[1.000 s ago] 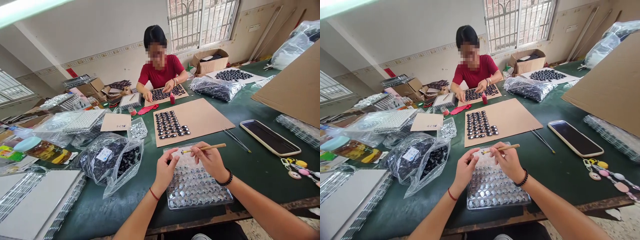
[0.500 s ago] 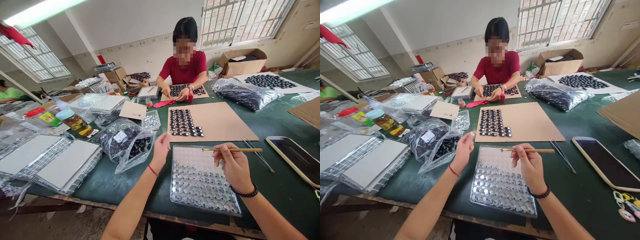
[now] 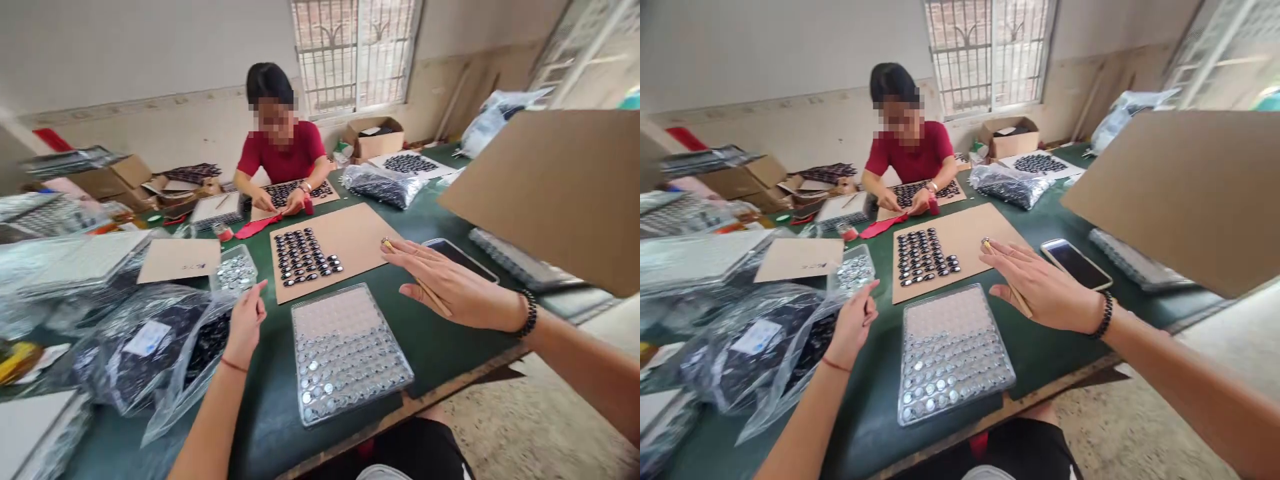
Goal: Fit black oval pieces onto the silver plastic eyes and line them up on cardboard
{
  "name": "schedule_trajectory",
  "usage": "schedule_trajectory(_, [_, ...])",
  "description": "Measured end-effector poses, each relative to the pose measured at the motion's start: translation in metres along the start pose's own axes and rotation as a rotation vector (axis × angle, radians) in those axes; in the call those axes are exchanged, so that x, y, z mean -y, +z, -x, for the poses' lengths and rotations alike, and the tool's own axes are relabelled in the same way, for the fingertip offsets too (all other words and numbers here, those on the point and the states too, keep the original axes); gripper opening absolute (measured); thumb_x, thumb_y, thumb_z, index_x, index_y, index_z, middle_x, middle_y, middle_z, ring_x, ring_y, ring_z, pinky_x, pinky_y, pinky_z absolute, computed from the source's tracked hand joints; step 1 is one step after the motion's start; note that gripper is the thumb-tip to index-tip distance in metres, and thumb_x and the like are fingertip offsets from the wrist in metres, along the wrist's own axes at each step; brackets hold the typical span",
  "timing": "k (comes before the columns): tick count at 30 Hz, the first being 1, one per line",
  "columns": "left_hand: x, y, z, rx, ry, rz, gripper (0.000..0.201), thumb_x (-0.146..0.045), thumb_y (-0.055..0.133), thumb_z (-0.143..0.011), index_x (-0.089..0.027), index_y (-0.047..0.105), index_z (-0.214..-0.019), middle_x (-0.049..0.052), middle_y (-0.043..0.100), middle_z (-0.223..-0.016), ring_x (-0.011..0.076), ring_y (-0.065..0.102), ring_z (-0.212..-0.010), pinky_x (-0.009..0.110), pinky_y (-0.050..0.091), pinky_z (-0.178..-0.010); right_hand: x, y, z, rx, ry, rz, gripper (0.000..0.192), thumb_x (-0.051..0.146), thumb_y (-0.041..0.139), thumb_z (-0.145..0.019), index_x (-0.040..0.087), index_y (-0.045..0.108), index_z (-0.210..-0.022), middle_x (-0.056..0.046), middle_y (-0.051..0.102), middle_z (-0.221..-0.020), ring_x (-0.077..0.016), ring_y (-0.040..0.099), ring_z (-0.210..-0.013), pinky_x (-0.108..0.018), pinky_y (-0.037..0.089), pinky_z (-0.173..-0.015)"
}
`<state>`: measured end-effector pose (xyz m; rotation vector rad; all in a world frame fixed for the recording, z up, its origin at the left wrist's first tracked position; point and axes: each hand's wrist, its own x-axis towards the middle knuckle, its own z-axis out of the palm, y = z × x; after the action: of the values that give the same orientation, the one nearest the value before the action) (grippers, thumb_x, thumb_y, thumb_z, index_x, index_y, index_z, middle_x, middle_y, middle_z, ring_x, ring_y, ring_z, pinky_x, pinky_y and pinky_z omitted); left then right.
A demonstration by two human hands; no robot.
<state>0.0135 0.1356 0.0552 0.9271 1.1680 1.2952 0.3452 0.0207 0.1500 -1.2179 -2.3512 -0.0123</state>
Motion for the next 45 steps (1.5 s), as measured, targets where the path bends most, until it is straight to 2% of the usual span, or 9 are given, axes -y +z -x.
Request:
schedule_trajectory(3, [0.006,-0.001,-0.003,0.065,-0.026,0.03,0.028,-0.034,0.061,-0.069,-0.013,0.061,-0.086,-0.008,0.038,-0.042,0.0015,0.024,-0.032,0.014,0.016,-0.03,0.005,-0.037,0.015,0.129,0.029,0.162,0.05,0.035,0.043,-0.088,0.017,0.028,-0.132,-0.009,0.026,-0.137,-0.0242,0.021,-0.126,-0.047,0.022,-0.105])
schedule_trajectory(6, [0.013,0.006,-0.001,0.116,-0.01,0.021,0.027,-0.034,0.06,-0.069,-0.012,0.061,-0.086,-0.007,0.038,-0.042,0.0016,0.024,-0.032,0.013,0.017,-0.029,0.013,-0.051,0.027,0.206,0.078,0.204,0.052,0.036,0.044,-0.088,0.017,0.026,-0.132,-0.01,0.023,-0.138,-0.0251,0.02,-0.126,-0.047,0.024,-0.104])
schedule_trajectory(11, [0.018,0.017,0.009,0.177,-0.033,0.001,0.026,-0.033,0.058,-0.073,-0.012,0.061,-0.089,-0.007,0.038,-0.043,0.0015,0.024,-0.033,0.013,0.017,-0.029,0.028,-0.057,0.033,0.259,0.115,0.192,0.054,0.038,0.041,-0.089,0.013,0.023,-0.134,-0.012,0.018,-0.139,-0.025,0.02,-0.126,-0.045,0.025,-0.104])
schedule_trajectory(18, [0.016,0.018,0.018,0.298,-0.274,0.213,0.015,-0.021,0.054,-0.074,-0.014,0.055,-0.087,-0.005,0.042,-0.053,0.0004,0.025,-0.033,0.011,0.016,-0.03,0.039,-0.055,0.025,0.251,0.116,0.209,0.06,0.046,0.043,-0.086,0.017,0.022,-0.134,-0.01,0.017,-0.14,-0.0253,0.017,-0.127,-0.045,0.024,-0.104])
schedule_trajectory(22, [0.014,0.022,0.028,0.288,-0.25,0.159,0.02,-0.01,0.056,-0.067,-0.014,0.05,-0.085,-0.002,0.05,-0.066,0.001,0.035,-0.039,0.011,0.019,-0.031,0.041,-0.052,0.017,0.225,0.104,0.145,0.056,0.045,0.04,-0.088,0.018,0.023,-0.134,-0.009,0.019,-0.14,-0.0248,0.02,-0.126,-0.045,0.026,-0.103])
schedule_trajectory(25, [0.01,0.027,0.04,0.314,-0.197,0.115,0.016,-0.015,0.054,-0.07,-0.015,0.048,-0.085,0.0,0.054,-0.071,0.0013,0.035,-0.04,0.011,0.018,-0.032,0.04,-0.031,0.009,0.095,0.127,-0.041,0.041,0.036,0.031,-0.092,0.021,0.031,-0.131,-0.007,0.035,-0.132,-0.0212,0.032,-0.122,-0.041,0.03,-0.101])
schedule_trajectory(28, [0.007,0.032,0.052,0.402,-0.17,0.074,0.018,-0.026,0.052,-0.075,-0.016,0.045,-0.087,0.002,0.058,-0.072,0.0013,0.03,-0.036,0.014,0.014,-0.032,0.031,0.012,-0.009,-0.116,0.157,-0.37,0.033,0.032,0.029,-0.094,0.022,0.043,-0.121,-0.006,0.056,-0.107,-0.0177,0.051,-0.102,-0.035,0.041,-0.09])
schedule_trajectory(35, [0.012,0.036,0.061,0.484,-0.191,0.009,0.021,-0.035,0.051,-0.076,-0.018,0.039,-0.079,0.001,0.061,-0.067,0.0018,0.026,-0.035,0.017,0.014,-0.037,0.019,0.107,-0.063,-0.319,0.132,-0.861,0.034,0.039,0.033,-0.092,0.016,0.058,-0.091,-0.004,0.055,-0.074,-0.0143,0.054,-0.069,-0.027,0.044,-0.063])
schedule_trajectory(45, [0.016,0.042,0.063,0.384,-0.168,-0.265,0.027,-0.038,0.058,-0.071,-0.015,0.059,-0.083,-0.005,0.045,-0.053,0.0055,0.037,-0.046,0.018,0.024,-0.043,0.026,0.137,-0.041,-0.356,0.258,-0.873,0.015,0.029,0.039,-0.091,0.019,0.049,-0.089,0.0,0.051,-0.068,-0.0122,0.05,-0.059,-0.025,0.041,-0.056])
